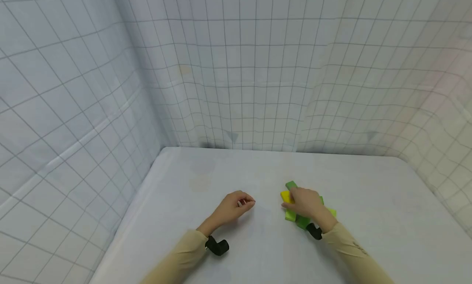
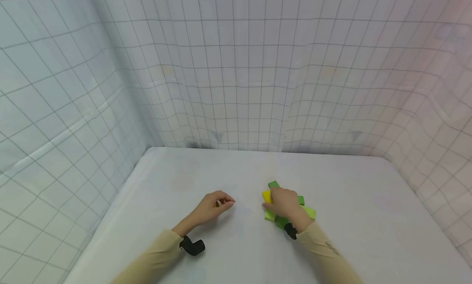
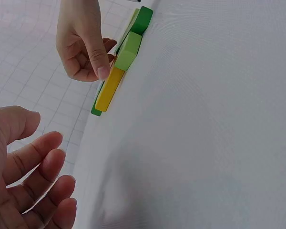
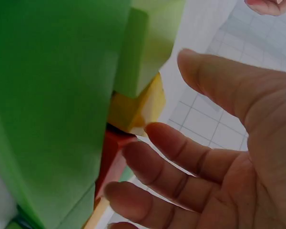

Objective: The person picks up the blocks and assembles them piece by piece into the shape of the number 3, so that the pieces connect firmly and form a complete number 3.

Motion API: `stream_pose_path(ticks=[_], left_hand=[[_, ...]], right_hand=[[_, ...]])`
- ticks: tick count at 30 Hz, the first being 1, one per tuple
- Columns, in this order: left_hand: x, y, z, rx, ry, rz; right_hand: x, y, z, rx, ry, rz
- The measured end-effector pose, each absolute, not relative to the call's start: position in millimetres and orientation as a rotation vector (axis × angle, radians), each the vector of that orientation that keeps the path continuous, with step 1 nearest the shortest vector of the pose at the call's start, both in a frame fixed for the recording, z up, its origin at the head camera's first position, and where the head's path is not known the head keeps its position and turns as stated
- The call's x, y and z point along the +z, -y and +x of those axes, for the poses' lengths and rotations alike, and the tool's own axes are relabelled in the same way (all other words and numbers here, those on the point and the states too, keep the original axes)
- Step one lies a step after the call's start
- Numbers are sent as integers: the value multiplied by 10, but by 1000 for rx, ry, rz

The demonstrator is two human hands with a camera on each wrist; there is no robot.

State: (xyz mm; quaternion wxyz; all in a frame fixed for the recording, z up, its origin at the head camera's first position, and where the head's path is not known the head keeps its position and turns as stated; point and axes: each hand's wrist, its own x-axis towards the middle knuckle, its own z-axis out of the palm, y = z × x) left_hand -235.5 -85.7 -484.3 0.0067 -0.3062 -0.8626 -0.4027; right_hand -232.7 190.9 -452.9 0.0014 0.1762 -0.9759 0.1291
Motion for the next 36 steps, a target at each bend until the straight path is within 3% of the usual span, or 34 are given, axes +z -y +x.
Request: stream_pose_path(ticks=[10, 36], left_hand=[[-5073, 817, -2384, -1578, 2712, -856], [-5152, 813, -2411, -1565, 2628, -759]], right_hand=[[-4585, -1855, -2355, 405, 3042, 491], [-4568, -1786, -2352, 352, 3055, 652]])
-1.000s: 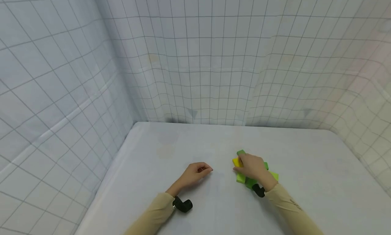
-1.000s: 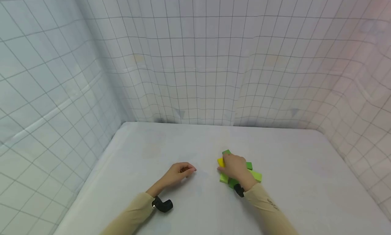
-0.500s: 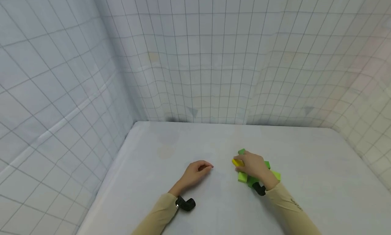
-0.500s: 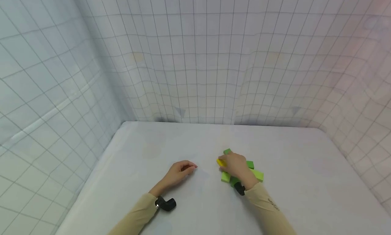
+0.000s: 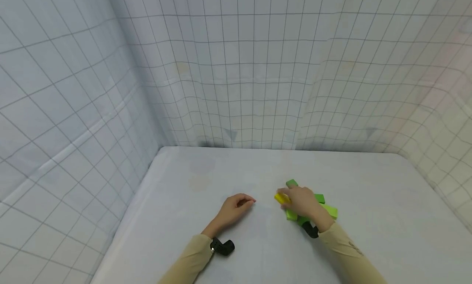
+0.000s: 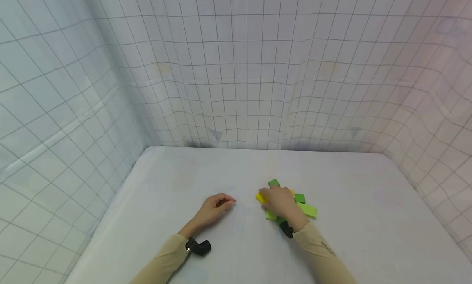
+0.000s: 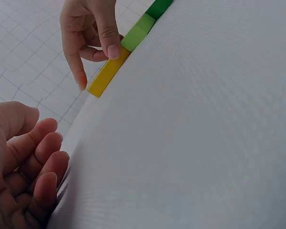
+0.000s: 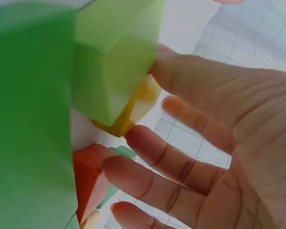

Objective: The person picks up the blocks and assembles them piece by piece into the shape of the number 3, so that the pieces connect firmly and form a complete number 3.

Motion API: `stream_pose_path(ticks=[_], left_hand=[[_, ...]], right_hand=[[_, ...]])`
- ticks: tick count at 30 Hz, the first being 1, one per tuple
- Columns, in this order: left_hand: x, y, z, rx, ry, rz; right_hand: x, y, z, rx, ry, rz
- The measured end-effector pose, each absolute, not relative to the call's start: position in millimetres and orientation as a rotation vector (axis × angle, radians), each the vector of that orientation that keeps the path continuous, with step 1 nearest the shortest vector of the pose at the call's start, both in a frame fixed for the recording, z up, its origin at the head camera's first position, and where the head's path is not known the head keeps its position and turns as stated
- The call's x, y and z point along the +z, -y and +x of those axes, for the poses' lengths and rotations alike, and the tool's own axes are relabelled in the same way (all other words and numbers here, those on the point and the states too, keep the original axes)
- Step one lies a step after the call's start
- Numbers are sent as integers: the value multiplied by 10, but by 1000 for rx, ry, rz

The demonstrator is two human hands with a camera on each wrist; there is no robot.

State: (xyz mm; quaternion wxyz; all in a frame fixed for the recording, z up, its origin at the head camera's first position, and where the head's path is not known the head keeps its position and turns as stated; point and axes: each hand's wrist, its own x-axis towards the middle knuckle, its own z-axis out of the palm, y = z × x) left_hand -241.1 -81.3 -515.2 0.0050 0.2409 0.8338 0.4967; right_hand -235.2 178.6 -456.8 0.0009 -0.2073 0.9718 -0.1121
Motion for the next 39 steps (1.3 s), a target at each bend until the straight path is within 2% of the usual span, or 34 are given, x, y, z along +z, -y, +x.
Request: stream_pose_path(ticks=[7, 16, 39], left_hand=[[-5171, 803, -2429, 1635, -2616, 726], [-5217, 825, -2461, 1675, -2702, 736], [-5232, 836, -2461, 1272, -2881, 995]], right_hand=[[-4562, -1817, -2383, -487, -3014, -520], [-4575, -1638, -2454, -418, -2995, -611], [-4587, -1395, -2365, -688, -2895, -729]])
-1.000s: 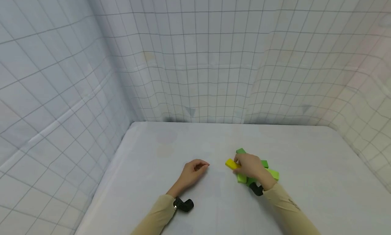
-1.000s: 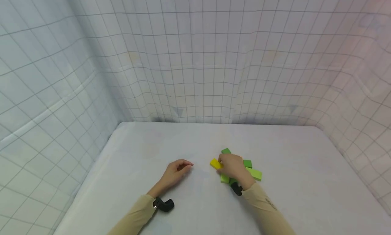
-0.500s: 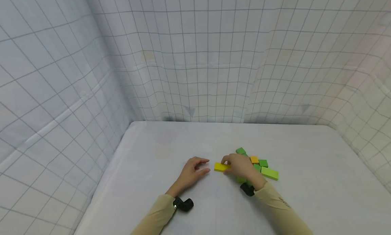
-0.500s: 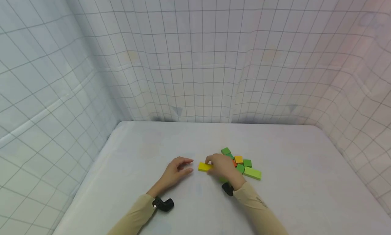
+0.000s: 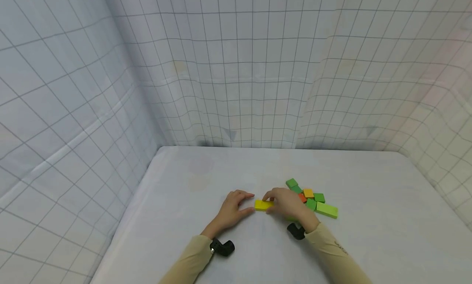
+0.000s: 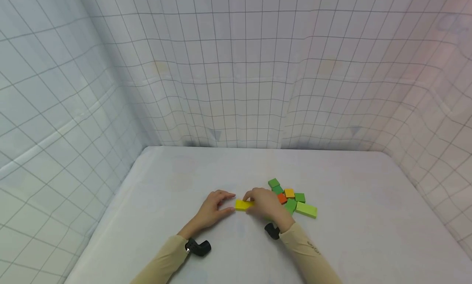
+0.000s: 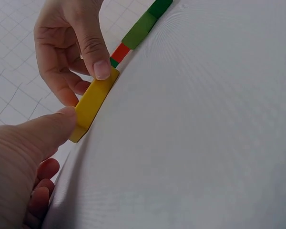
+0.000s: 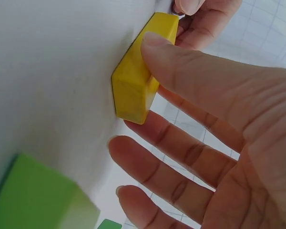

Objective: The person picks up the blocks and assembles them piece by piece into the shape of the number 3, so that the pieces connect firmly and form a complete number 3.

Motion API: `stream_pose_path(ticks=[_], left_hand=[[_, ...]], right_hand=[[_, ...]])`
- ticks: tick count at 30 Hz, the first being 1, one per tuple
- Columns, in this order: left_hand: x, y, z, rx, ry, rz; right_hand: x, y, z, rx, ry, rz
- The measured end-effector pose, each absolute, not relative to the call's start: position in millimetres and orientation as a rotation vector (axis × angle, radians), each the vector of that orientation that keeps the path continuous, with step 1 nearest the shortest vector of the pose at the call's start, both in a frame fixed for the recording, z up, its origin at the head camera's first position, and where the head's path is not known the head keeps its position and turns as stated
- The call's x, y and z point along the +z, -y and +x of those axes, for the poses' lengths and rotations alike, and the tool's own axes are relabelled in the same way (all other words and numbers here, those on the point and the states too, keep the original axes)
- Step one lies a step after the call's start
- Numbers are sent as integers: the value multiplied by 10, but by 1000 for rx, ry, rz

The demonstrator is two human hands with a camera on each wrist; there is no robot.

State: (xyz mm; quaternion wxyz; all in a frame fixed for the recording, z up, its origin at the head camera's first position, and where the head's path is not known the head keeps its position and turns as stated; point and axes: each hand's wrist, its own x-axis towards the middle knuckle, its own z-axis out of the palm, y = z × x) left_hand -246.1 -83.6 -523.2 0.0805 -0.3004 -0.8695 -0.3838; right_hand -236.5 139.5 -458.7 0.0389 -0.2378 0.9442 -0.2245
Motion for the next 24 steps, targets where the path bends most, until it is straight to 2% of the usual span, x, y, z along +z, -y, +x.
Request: stream_pose_path(ticks=[24], left_hand=[[-5183, 824, -2429, -1144, 2615, -902]], right_hand=[[-4627, -1338, -2367, -639, -2902, -825]])
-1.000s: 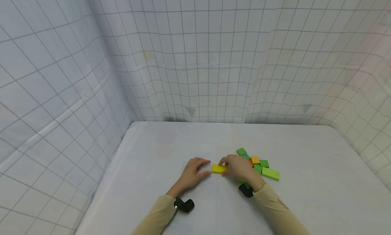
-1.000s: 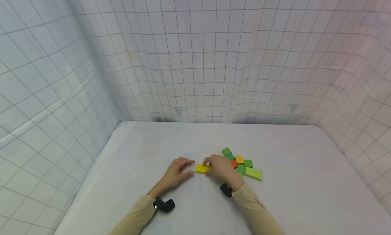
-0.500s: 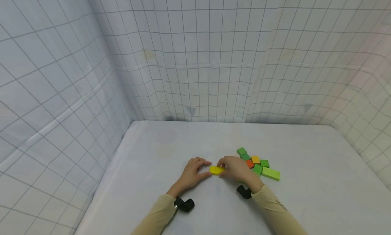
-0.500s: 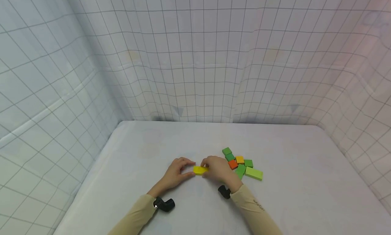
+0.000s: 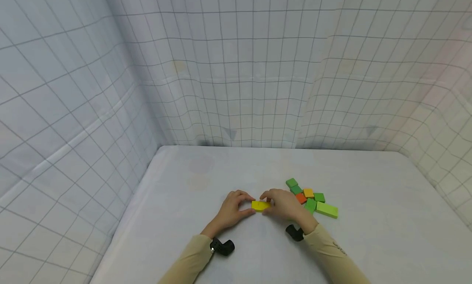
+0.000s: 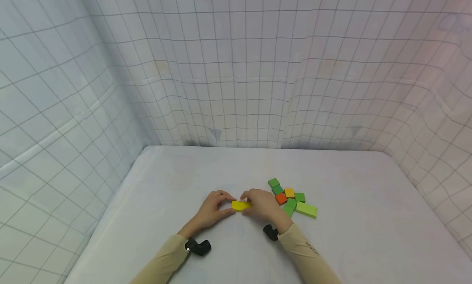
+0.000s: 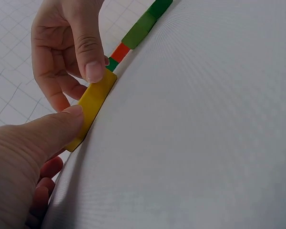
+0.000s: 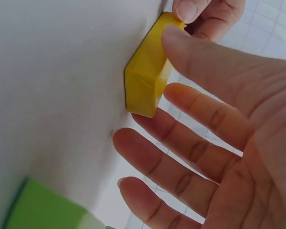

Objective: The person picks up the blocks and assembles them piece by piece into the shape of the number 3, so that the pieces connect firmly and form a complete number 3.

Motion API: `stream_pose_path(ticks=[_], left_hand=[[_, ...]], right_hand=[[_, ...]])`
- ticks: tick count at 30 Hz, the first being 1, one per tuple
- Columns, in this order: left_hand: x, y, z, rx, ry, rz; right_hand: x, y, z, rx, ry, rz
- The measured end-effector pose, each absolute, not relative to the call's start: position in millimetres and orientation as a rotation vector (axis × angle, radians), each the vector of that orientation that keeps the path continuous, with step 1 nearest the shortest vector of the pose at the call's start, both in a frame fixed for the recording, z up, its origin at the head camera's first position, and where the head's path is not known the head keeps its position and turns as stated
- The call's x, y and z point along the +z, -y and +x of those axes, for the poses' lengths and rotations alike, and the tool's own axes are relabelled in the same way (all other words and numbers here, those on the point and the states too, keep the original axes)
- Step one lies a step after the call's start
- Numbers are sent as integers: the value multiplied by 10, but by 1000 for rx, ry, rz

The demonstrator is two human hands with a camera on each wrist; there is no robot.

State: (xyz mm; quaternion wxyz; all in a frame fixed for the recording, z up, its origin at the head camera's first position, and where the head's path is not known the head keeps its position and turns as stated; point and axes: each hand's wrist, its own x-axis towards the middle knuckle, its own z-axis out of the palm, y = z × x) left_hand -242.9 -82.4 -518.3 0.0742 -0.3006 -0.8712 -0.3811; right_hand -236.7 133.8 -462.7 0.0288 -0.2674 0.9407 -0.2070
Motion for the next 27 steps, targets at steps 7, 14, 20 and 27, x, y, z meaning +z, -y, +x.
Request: stream_pose_path(ticks=[7, 14, 20, 27], left_hand=[[-5174, 830, -2424, -1132, 2613, -905], [-5219, 834, -2432, -1105, 2602, -910], [-5238, 835, -2435, -1088, 2602, -926], [-5215, 835, -2439, -1099, 2613, -924]], right_hand=[[-4607, -1472, -2385, -658, -2918, -762], [-4462, -1729, -2400, -748, -2894, -691], [-4390, -1956, -2362, -755, -2811, -736], [-4355, -2056, -2299, -756, -2714, -695]])
